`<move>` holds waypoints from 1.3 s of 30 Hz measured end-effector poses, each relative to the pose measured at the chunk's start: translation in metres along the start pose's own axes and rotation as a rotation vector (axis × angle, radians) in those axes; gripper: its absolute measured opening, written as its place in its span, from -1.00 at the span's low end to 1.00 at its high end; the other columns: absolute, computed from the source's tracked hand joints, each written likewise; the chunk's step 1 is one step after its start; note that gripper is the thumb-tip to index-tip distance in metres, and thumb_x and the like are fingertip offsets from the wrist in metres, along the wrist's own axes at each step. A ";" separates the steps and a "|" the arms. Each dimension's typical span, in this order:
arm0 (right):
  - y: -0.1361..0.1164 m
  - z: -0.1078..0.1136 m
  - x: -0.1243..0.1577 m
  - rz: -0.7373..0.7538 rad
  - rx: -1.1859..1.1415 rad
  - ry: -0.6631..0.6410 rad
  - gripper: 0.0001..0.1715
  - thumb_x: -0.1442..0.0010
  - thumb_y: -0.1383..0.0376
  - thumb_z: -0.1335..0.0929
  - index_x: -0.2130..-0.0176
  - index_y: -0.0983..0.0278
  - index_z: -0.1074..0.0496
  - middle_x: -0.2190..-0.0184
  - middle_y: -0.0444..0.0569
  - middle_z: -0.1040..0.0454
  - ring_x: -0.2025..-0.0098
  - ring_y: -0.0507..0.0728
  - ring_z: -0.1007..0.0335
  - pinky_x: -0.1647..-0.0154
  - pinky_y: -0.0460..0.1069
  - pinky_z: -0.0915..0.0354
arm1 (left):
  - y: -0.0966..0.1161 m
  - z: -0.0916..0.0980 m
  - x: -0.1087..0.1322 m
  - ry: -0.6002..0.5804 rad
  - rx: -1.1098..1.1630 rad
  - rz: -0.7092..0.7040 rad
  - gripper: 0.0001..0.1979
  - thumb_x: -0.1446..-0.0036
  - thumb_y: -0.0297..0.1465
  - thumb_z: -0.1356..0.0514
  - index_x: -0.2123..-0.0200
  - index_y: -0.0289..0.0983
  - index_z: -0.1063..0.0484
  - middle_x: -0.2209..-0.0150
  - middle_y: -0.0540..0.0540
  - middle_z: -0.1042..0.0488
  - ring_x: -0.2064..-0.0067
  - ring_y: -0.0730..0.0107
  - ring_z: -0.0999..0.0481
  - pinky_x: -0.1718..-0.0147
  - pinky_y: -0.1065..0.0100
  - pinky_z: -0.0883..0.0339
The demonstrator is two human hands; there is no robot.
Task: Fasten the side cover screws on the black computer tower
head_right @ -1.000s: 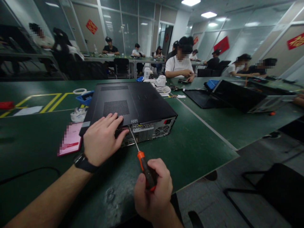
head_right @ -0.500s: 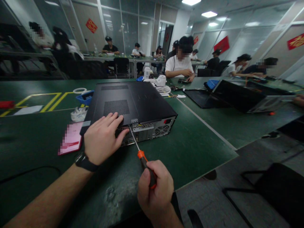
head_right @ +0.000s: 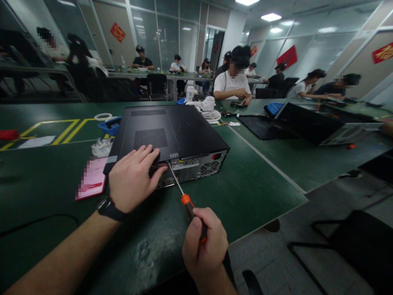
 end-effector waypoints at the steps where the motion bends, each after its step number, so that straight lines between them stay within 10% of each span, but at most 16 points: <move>1: -0.001 0.000 0.000 -0.003 0.001 -0.006 -0.83 -0.35 0.33 -0.29 0.08 0.26 -0.43 0.30 -0.07 -0.57 0.41 0.04 -0.56 0.45 -0.08 -0.44 | 0.000 0.000 0.000 0.000 0.000 -0.001 -0.56 -0.32 -0.25 -0.15 -0.17 -0.35 -0.45 -0.23 -0.33 -0.48 -0.25 -0.05 -0.47 -0.25 -0.01 -0.31; 39: -0.009 -0.004 -0.011 0.089 -0.067 -0.048 -0.82 -0.32 0.39 -0.28 0.08 0.22 -0.39 0.32 -0.09 -0.54 0.42 0.05 -0.49 0.43 -0.03 -0.46 | -0.001 0.000 0.000 -0.006 0.023 0.001 -0.52 -0.32 -0.21 -0.15 -0.19 -0.35 -0.44 -0.24 -0.35 -0.46 -0.25 -0.11 -0.46 -0.23 -0.05 -0.32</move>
Point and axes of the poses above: each hand's wrist, its own x-axis away from the middle knuckle, its own z-axis out of the back of the hand, y = z × x, the point moved 3 cm from there along -x, towards the middle knuckle
